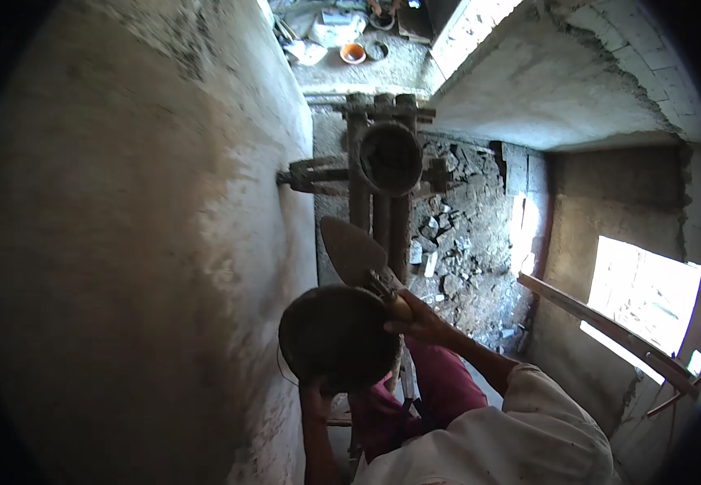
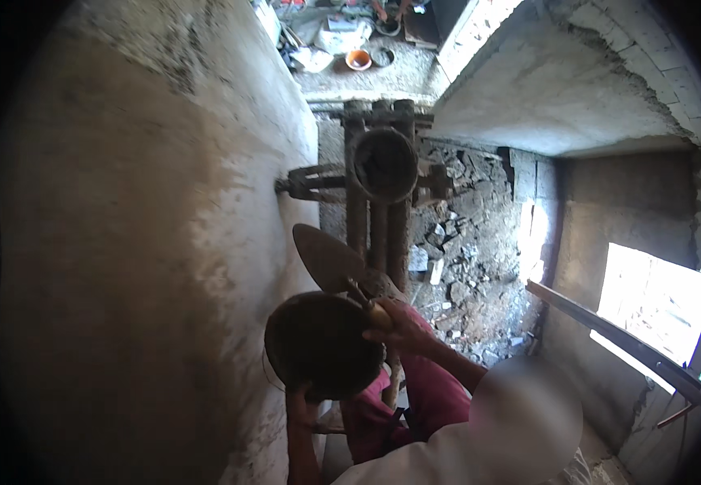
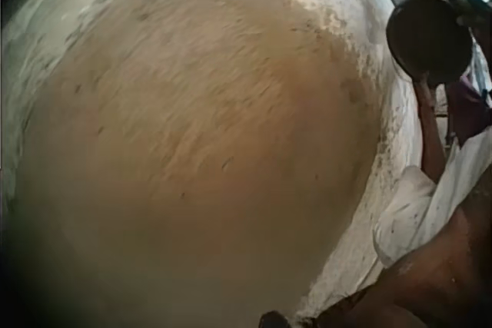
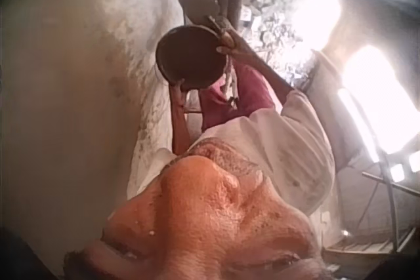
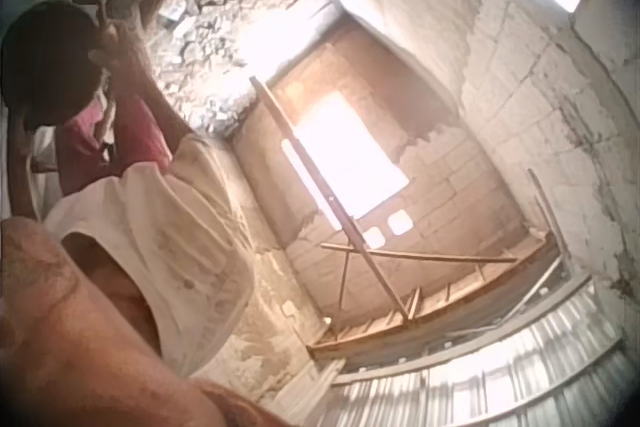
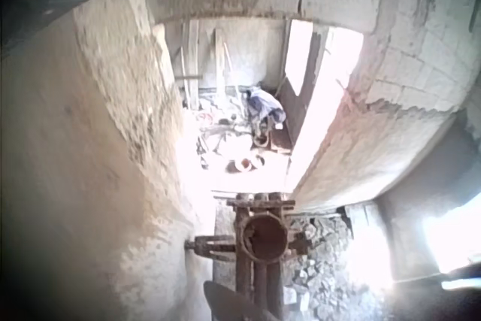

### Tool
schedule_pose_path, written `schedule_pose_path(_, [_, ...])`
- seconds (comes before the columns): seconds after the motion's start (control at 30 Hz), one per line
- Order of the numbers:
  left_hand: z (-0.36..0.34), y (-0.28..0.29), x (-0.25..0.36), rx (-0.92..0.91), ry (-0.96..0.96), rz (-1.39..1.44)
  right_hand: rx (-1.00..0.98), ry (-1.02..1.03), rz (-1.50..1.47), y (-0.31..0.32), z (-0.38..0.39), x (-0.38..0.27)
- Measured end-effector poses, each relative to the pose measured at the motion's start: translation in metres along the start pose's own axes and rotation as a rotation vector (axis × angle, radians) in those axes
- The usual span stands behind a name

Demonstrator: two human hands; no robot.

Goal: The person applies plaster to a concrete wall using a trowel, repeatedly smoothing the surface and picking up more plaster from a bucket.

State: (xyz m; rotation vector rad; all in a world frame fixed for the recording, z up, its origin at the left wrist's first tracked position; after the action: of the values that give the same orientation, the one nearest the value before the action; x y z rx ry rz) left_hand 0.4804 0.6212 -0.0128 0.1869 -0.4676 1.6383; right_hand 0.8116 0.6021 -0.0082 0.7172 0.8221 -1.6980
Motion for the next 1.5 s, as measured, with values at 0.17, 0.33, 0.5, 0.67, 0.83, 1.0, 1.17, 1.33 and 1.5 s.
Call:
schedule_pose_path(0.17, [0.122, -0.007, 0.012, 0.045, -0.248, -0.049, -0.016, 0.065, 0.057, -0.018, 0.056, -0.156])
schedule_pose_path(0.33, [0.166, 0.016, -0.029, 0.005, -0.018, 0.357, 0.088, 0.115, 0.416, -0.021, 0.118, -0.278])
schedule_pose_path(0.5, [0.263, -0.109, 0.118, 0.141, -0.214, 0.231, 0.169, 0.127, 0.87, -0.024, 0.211, -0.375])
schedule_pose_path(0.67, [0.263, -0.14, 0.144, 0.199, -0.368, 0.243, 0.083, 0.133, 1.206, -0.013, 0.222, -0.411])
schedule_pose_path(0.83, [0.238, -0.158, 0.156, 0.23, -0.303, 0.157, -0.128, 0.009, 1.169, 0.002, 0.148, -0.384])
schedule_pose_path(1.0, [0.221, -0.207, 0.192, 0.208, -0.27, 0.072, -0.318, -0.057, 0.814, 0.016, 0.081, -0.368])
schedule_pose_path(1.17, [0.186, -0.229, 0.2, 0.189, -0.192, 0.005, -0.381, -0.127, 0.714, 0.058, 0.062, -0.388])
schedule_pose_path(1.33, [0.167, -0.267, 0.231, 0.027, -0.193, 0.129, -0.298, -0.168, 0.581, 0.092, 0.075, -0.376])
schedule_pose_path(1.5, [0.136, -0.28, 0.252, -0.006, -0.257, 0.03, -0.135, -0.351, 0.275, 0.097, 0.088, -0.376])
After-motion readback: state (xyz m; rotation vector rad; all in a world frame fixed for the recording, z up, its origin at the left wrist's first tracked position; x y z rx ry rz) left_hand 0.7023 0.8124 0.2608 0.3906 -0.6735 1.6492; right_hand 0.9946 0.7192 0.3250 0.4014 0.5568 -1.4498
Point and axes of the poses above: each hand's wrist, its own z-axis away from the middle knuckle, its own y-axis out of the back of the hand, x = y × z, the point moved 3 cm from there along -z, towards the middle knuckle, and after that the axes turned 7 degrees about -z, right-handed, at the moved point
